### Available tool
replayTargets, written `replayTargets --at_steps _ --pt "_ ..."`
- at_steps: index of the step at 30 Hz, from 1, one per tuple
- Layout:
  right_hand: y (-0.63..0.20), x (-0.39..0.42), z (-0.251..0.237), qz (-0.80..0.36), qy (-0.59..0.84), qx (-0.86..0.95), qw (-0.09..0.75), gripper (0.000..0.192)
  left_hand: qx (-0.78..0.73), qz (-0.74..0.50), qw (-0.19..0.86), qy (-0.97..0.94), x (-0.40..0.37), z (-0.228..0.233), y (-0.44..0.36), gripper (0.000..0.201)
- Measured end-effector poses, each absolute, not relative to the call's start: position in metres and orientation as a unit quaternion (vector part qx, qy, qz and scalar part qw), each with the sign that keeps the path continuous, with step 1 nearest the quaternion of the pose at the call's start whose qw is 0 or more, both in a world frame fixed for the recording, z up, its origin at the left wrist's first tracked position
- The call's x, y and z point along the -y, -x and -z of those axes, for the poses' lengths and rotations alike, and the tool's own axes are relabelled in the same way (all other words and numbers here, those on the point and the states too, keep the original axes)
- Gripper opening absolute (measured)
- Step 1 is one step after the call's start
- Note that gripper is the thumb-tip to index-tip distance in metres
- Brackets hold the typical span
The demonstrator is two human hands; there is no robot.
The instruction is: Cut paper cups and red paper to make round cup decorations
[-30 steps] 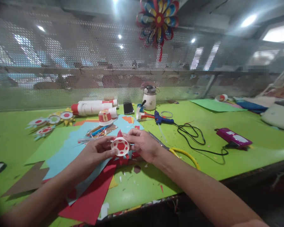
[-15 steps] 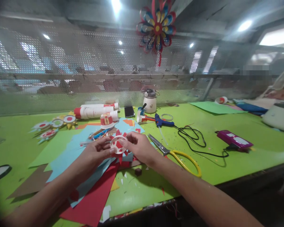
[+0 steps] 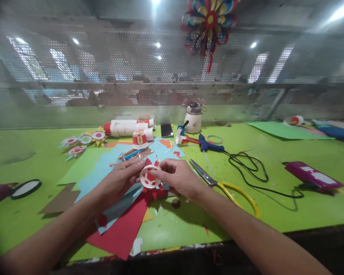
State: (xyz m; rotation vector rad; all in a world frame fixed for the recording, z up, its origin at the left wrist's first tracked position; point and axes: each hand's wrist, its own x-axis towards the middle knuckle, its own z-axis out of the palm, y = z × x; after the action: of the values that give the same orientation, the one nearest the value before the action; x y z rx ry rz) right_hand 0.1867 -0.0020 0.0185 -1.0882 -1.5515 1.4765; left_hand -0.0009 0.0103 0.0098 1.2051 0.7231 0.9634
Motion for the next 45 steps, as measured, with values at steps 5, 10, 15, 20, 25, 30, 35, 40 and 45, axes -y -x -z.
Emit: replayTargets --at_steps 5,10,15,20,25,30,35,40,45 --pt "-0.187 0.001 -0.019 -0.591 0.416 0.585 0.368 0.029 -0.309 -0.44 0.654 -0.532 -0.011 -0.005 -0.002 0.023" --pt "-0.186 -0.001 -0.015 -0.617 0.405 0.562 0.374 0.029 -0.306 -0.456 0.648 -0.527 -0.009 -0.005 -0.004 0.023" --pt "-0.186 -0.003 -0.011 -0.624 0.374 0.56 0.396 0.027 -0.308 -0.463 0.652 -0.515 -0.006 -0.005 -0.006 0.026" --pt "-0.187 -0.005 -0.006 -0.62 0.361 0.569 0.401 0.026 -0.305 -0.464 0.648 -0.521 -0.006 -0.006 -0.007 0.028" --pt "-0.187 -0.011 -0.004 -0.616 0.383 0.55 0.414 0.028 -0.311 -0.468 0.652 -0.509 -0.008 -0.008 -0.004 0.041" --pt "-0.186 -0.017 -0.001 -0.607 0.349 0.553 0.451 0.028 -0.308 -0.428 0.658 -0.538 -0.012 -0.004 0.002 0.031" --pt "-0.187 -0.021 0.002 -0.609 0.336 0.557 0.454 0.031 -0.319 -0.419 0.628 -0.573 -0.016 0.001 0.005 0.02" --pt "-0.19 -0.023 -0.001 -0.604 0.336 0.567 0.448 0.039 -0.321 -0.417 0.603 -0.6 -0.019 0.003 0.007 0.019" --pt "-0.191 -0.023 0.0 -0.606 0.342 0.562 0.448 0.033 -0.3 -0.394 0.596 -0.632 -0.019 0.004 0.008 0.018"
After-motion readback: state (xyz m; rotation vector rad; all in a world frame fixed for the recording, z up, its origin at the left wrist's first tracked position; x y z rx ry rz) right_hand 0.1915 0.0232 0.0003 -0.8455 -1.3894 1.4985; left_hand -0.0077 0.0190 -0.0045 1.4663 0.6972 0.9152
